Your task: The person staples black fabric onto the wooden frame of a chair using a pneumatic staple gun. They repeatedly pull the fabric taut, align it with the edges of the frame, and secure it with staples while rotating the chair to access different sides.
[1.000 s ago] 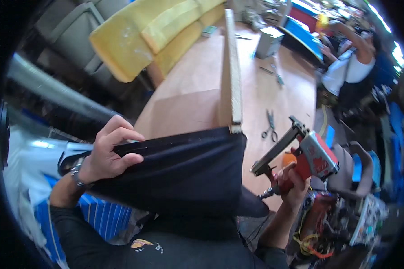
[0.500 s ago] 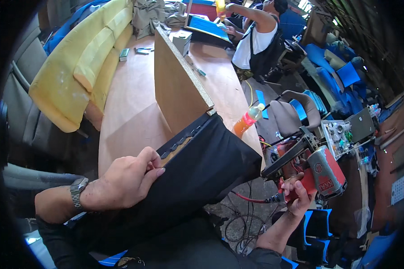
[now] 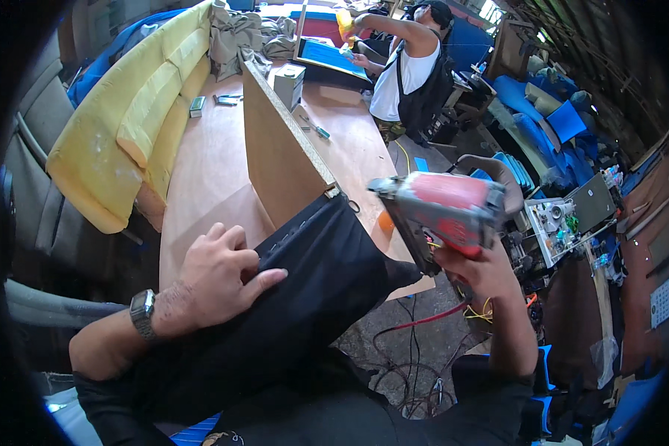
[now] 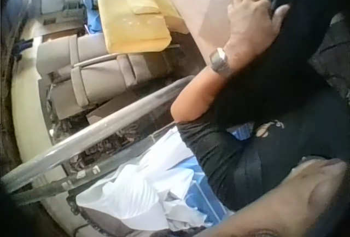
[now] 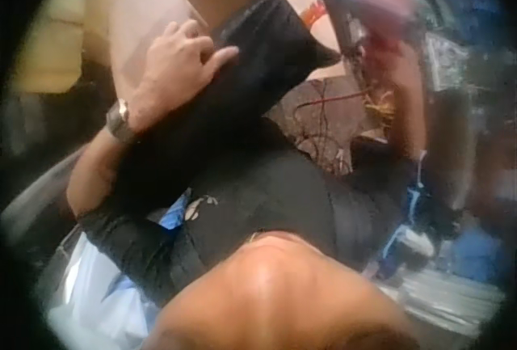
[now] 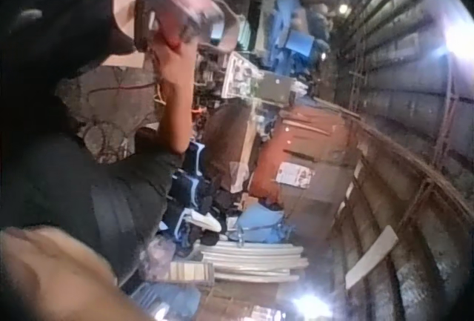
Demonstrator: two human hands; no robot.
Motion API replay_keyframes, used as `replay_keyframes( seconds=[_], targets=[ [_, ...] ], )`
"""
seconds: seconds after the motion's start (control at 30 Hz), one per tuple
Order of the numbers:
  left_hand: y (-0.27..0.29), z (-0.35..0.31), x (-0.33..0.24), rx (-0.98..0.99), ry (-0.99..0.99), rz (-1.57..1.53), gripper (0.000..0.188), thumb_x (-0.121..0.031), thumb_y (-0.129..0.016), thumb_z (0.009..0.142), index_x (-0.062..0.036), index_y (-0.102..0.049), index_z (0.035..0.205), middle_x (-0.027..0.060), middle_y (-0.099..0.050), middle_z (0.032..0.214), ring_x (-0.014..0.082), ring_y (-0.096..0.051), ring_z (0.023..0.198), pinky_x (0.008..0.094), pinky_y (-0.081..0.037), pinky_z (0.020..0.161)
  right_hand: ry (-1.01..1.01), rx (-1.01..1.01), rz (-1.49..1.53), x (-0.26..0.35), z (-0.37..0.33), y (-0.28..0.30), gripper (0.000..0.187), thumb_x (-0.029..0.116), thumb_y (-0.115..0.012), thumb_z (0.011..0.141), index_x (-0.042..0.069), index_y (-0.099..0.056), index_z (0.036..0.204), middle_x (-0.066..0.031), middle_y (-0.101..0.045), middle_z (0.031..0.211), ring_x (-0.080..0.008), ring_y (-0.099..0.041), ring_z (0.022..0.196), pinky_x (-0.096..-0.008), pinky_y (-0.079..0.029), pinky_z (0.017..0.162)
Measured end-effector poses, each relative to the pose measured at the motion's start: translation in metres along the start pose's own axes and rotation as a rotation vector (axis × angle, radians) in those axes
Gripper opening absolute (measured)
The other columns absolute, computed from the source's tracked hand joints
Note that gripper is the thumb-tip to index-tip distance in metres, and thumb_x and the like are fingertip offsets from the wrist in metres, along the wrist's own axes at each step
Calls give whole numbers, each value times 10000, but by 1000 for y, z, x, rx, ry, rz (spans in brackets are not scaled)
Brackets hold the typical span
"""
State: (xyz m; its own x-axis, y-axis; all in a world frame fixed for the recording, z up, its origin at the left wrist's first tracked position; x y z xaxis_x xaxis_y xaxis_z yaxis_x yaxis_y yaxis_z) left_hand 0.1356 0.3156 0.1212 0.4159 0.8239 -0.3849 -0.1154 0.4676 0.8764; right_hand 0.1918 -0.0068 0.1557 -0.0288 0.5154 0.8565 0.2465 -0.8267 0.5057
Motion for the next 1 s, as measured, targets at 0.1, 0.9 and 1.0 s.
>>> replay_keyframes(
  seconds=[0.1,0.9,1.0],
  targets=[
    [-5,2,4,-40,30,-91,369,-279,-575,873,-7,-620,626,123,-518,754,266,-520,743,359,-454,683,-15,66,-81,24,20,-19,148,102,-673,788,51,-611,913,10,-564,685,-65,-518,558,-214,-377,483],
    [-4,-1,23,-129,244,-339,335,-179,-624,842,54,-547,614,155,-460,713,247,-495,622,366,-405,581,324,430,-352,69,87,-54,418,115,-708,759,43,-543,1136,-6,-604,790,-63,-548,633,-211,-430,532],
    [-4,-1,25,-112,236,-384,306,-181,-642,832,46,-573,640,138,-484,743,243,-512,638,354,-426,594,318,423,-348,69,85,-50,385,120,-706,760,44,-560,1108,-4,-598,755,-55,-545,590,-200,-419,489]
  ],
)
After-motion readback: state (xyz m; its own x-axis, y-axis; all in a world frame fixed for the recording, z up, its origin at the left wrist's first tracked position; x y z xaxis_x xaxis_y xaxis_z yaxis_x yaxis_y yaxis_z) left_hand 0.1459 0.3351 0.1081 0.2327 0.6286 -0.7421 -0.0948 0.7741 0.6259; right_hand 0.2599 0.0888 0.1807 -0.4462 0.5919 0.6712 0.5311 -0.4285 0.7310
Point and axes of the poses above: each hand's wrist, its own z-axis towards the middle knuckle, its own y-axis out of the back of the hand, x = y × z, the point moved 5 cm from there along z, towards the middle knuckle
